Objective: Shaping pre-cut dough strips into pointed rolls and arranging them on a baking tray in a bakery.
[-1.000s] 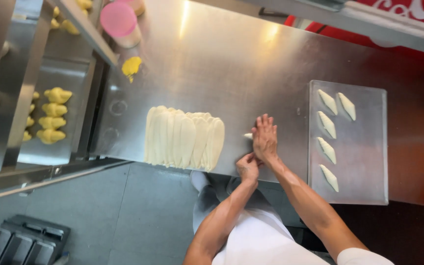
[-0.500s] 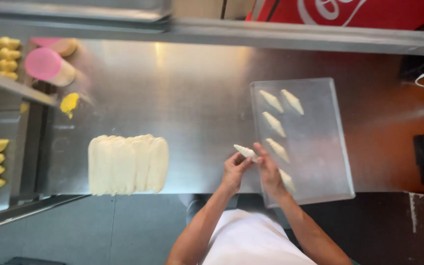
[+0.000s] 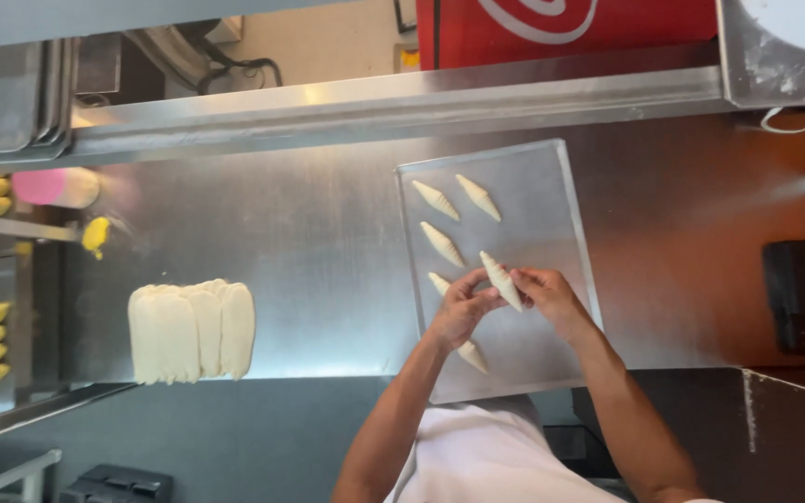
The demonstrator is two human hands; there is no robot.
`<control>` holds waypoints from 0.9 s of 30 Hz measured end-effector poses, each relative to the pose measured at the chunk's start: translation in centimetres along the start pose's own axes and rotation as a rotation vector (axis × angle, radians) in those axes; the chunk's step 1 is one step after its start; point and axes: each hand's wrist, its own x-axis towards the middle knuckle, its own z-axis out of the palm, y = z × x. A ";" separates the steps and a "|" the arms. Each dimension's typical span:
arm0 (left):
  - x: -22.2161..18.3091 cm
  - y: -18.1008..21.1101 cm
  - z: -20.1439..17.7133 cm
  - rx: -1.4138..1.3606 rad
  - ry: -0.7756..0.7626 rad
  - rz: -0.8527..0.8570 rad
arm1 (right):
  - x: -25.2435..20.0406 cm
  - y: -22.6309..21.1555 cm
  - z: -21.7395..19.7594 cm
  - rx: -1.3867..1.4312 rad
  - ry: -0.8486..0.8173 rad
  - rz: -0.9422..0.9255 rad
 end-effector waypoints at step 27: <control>-10.3 -0.1 -6.3 0.046 -0.230 0.070 | -10.4 0.1 11.3 0.199 0.354 -0.215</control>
